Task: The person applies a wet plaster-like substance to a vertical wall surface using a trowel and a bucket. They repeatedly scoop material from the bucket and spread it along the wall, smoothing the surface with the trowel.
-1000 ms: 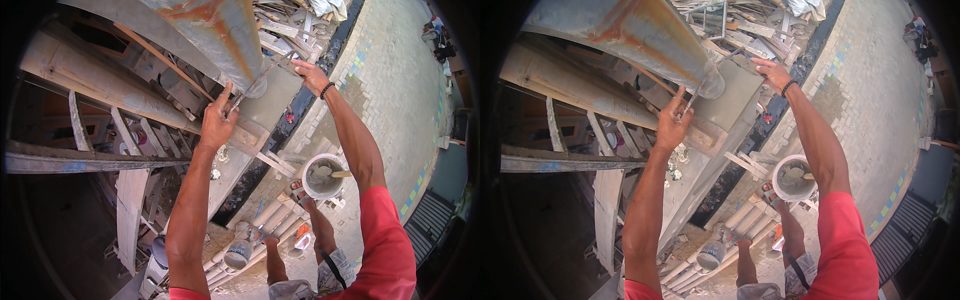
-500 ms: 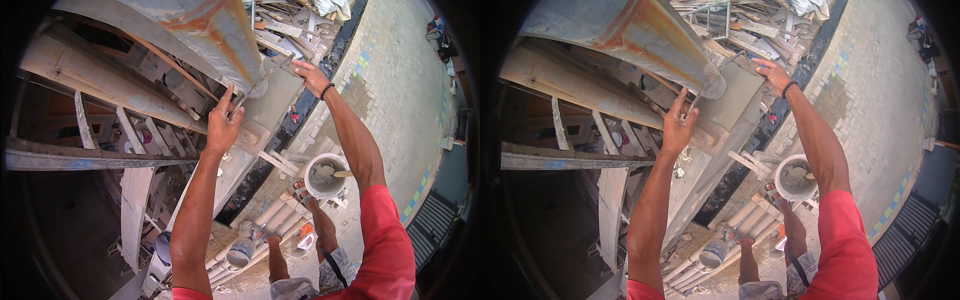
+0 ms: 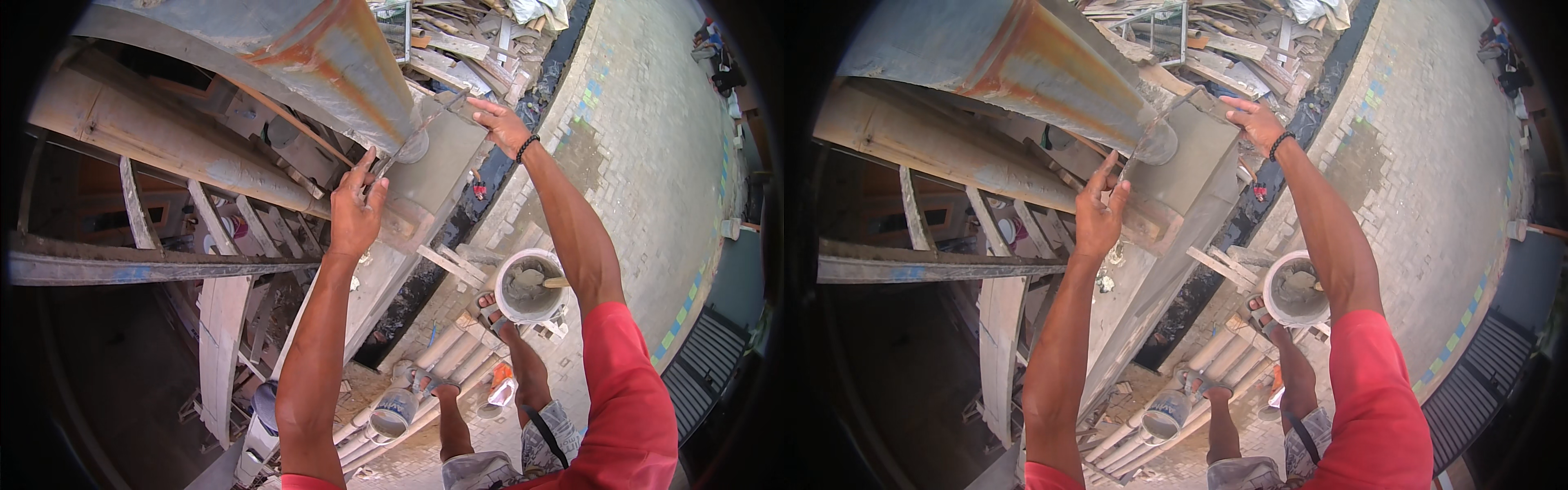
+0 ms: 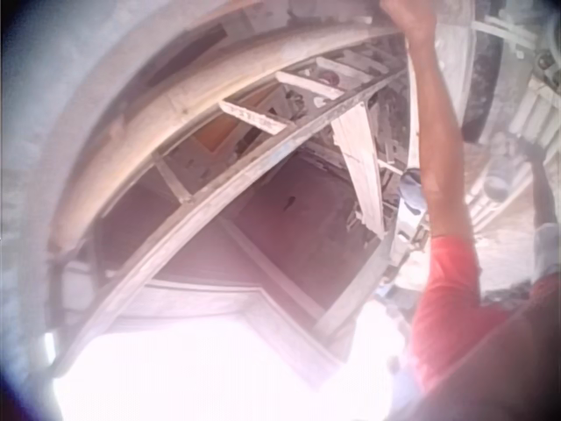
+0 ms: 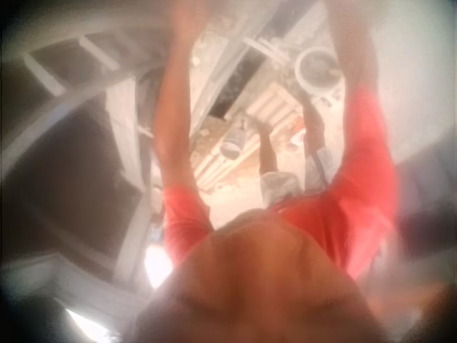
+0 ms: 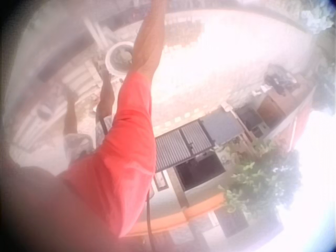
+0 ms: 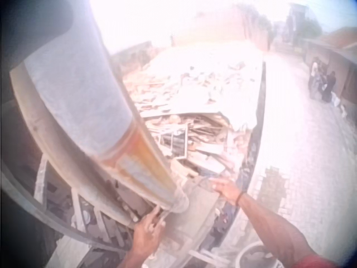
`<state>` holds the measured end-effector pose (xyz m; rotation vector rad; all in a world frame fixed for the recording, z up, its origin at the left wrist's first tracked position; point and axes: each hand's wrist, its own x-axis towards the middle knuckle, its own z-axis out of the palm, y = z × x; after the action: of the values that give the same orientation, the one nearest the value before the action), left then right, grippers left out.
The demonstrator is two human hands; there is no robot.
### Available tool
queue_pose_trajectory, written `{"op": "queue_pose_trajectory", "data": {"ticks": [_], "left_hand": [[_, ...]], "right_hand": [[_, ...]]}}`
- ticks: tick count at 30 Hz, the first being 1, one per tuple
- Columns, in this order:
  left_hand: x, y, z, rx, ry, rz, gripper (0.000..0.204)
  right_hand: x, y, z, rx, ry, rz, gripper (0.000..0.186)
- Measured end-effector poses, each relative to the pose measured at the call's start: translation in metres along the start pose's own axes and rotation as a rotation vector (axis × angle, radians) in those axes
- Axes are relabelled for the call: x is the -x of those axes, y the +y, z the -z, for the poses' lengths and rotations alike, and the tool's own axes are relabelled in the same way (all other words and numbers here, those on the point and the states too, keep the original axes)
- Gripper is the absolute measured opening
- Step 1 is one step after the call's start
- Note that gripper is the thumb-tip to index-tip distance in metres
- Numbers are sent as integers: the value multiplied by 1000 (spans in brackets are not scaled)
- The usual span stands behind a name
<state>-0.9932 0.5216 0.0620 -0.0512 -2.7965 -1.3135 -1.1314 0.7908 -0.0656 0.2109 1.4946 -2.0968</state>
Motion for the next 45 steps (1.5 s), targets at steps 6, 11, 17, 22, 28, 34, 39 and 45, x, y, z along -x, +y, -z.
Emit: {"op": "queue_pose_trajectory", "data": {"ticks": [6,11,17,22,28,34,39,45], "left_hand": [[0,2,-2,-28,1,18,46],[1,5,-1,-71,12,18,43],[-1,8,1,-67,10,-21,47],[-1,12,3,-82,9,10,50],[0,13,2,-79,20,31,55],[-1,18,9,-235,39,-59,68],[25,36,32,-324,283,-154,79],[182,81,43,-164,316,51,63]], "right_hand": [[2,-3,-2,36,8,9,41],[7,-4,-7,32,14,15,40],[1,4,1,-53,1,43,40],[-1,3,-2,-12,58,14,40],[-3,-2,-6,142,120,1,40],[-7,-7,-5,179,158,18,41],[10,-5,2,162,336,55,44],[107,34,66,256,546,67,42]]}}
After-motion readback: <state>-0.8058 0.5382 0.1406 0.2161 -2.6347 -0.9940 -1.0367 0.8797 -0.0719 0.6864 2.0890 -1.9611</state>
